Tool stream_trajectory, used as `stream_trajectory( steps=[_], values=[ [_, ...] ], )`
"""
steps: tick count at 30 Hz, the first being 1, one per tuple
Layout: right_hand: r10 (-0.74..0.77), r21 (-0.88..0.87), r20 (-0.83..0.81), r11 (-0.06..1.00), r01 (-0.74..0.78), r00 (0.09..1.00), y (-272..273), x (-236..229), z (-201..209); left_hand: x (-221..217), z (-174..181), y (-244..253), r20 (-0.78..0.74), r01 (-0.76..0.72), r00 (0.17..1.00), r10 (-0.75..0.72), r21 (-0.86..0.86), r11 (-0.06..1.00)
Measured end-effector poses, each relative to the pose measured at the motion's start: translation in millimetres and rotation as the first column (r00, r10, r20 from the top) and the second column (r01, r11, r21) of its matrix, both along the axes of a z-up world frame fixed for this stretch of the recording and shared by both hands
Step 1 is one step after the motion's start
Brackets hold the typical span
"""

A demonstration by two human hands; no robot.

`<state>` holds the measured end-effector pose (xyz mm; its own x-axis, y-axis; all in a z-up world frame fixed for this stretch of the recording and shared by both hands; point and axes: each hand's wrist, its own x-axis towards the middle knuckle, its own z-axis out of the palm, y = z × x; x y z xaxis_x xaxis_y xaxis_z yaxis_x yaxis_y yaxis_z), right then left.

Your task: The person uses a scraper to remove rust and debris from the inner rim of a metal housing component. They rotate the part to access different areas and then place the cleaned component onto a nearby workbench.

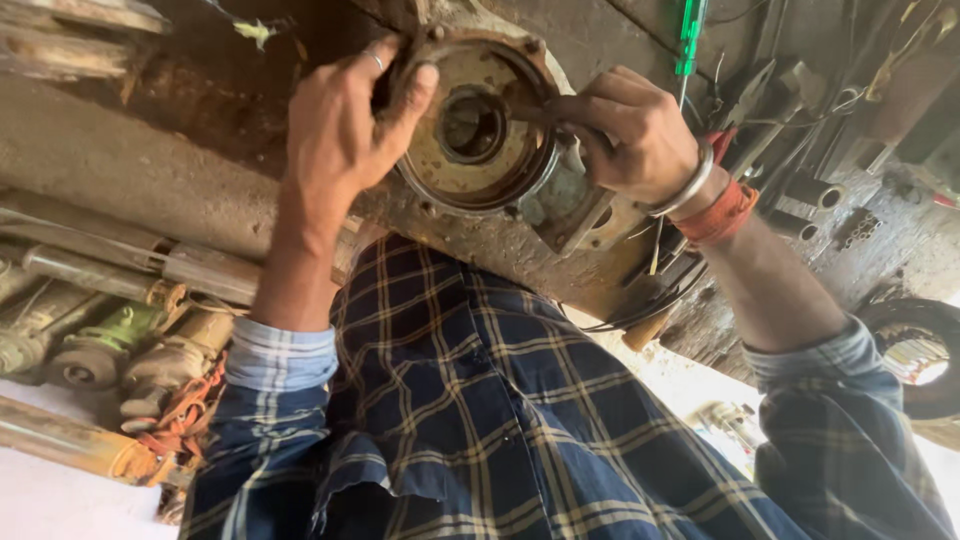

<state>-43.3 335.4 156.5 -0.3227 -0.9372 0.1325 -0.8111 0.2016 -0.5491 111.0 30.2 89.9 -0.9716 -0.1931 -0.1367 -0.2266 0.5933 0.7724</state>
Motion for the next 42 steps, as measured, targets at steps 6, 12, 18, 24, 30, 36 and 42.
stream_trajectory(
  steps=[6,12,18,24,30,36,42],
  values=[
    [-0.047,-0.12,-0.042,0.992,0.041,0.998,-3.8,-4.4,-10.4,-0.9,-23.8,0.2,-0.426,-0.036,0.905,-0.023,-0.13,0.991],
    [-0.115,-0.003,0.03,0.993,0.115,0.993,9.7,0.9,-5.1,-3.9,-28.3,-1.8,-0.286,-0.038,0.958,0.004,-0.116,0.993],
    [-0.092,-0.044,-0.016,0.995,0.091,0.996,13.3,3.3,-8.8,3.5,-32.3,1.4,-0.246,-0.025,0.969,-0.023,-0.191,0.981],
    [-0.207,-0.049,-0.016,0.977,0.206,0.978,-12.9,6.2,15.4,5.6,-30.9,-2.7,-0.394,0.011,0.904,-0.166,-0.367,0.93],
    [-0.171,0.007,-0.006,0.985,0.171,0.985,-9.4,28.5,22.0,-17.9,-18.9,-11.8,-0.197,0.185,0.939,-0.282,-0.403,0.896],
    [-0.43,0.075,0.218,0.902,0.424,0.876,5.7,64.8,7.5,-39.8,-35.1,-25.6,-0.431,0.147,0.798,-0.421,-0.537,0.831],
    [-0.7,0.27,0.554,0.663,0.698,0.45,2.4,117.1,27.5,-54.7,-55.1,-31.1,-0.432,0.203,0.745,-0.507,-0.578,0.791]
  ],
)
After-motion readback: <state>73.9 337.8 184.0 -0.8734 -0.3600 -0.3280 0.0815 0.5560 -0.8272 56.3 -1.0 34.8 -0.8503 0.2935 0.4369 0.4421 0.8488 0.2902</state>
